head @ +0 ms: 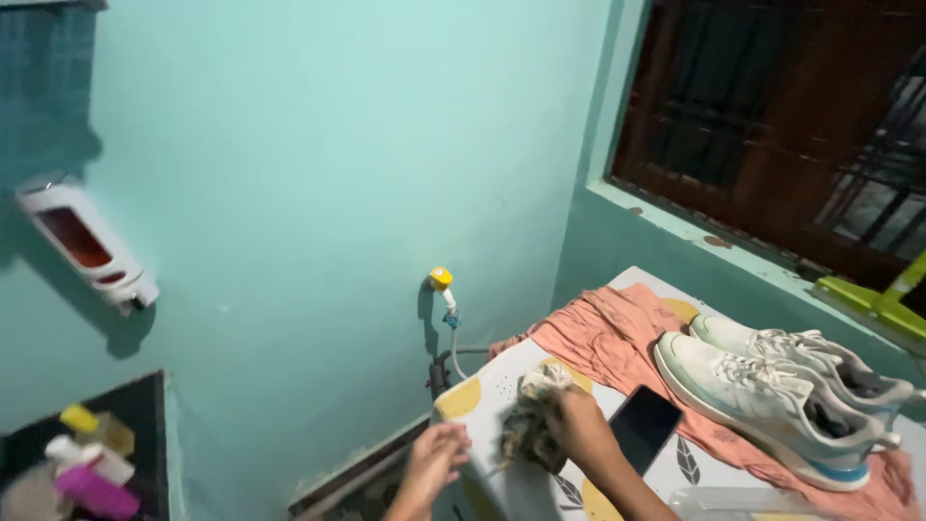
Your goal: The person removes various toiletries and accessories from a glass shelf above a bathroom sink and places them on the counter. They then use a cloth to wipe the shelf surface and metal frame, rinsing the cloth in the sink midway through. The person continues wiping the shelf until the end of the clip.
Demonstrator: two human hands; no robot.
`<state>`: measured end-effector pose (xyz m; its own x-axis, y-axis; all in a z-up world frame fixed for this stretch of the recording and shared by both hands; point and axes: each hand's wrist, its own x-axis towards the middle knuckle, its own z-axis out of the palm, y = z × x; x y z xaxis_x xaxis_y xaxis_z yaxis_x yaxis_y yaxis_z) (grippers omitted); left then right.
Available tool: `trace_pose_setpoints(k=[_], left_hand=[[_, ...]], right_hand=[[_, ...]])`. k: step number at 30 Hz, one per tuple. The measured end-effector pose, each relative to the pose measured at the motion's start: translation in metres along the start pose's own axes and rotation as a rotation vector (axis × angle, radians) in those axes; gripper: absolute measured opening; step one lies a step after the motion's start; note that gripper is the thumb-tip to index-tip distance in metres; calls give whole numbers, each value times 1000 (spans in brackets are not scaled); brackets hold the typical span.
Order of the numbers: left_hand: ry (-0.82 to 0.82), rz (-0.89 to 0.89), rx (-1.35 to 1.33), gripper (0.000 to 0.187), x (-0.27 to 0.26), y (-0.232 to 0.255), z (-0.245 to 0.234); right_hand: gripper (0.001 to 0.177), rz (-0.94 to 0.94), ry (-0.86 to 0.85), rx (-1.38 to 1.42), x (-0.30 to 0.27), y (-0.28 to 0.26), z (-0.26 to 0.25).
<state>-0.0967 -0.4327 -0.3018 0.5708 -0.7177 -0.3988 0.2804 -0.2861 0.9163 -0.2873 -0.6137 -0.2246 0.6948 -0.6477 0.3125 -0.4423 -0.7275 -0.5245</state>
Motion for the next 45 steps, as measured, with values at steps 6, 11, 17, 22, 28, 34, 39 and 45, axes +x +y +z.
trace_pose_setpoints(k=[6,11,17,22,28,34,39,45], left_hand=[[-320,184,-941,71,-60,71,48],[-48,416,-630,74,-127,101,58],[-91,483,-437,80,-184,117,-36],[330,416,-494,69,-233,167,-159],[525,859,-674,49,-272,299,-239],[823,1181,3,33,-317,374,-306],[921,744,274,53,-307,376,-346],[1062,609,671,54,-316,381,-399]], right_hand=[[28,-326,-136,590,-24,-107,-34],[58,-265,-16,820,-24,-166,-13],[61,335,-220,1387,30,-211,12],[66,60,-350,1603,72,-306,23],[60,-936,-401,1069,89,-489,-1],[48,-467,-541,1371,140,-572,-58],[39,-619,-103,990,177,-573,6],[49,-93,-333,1242,247,-534,-14]])
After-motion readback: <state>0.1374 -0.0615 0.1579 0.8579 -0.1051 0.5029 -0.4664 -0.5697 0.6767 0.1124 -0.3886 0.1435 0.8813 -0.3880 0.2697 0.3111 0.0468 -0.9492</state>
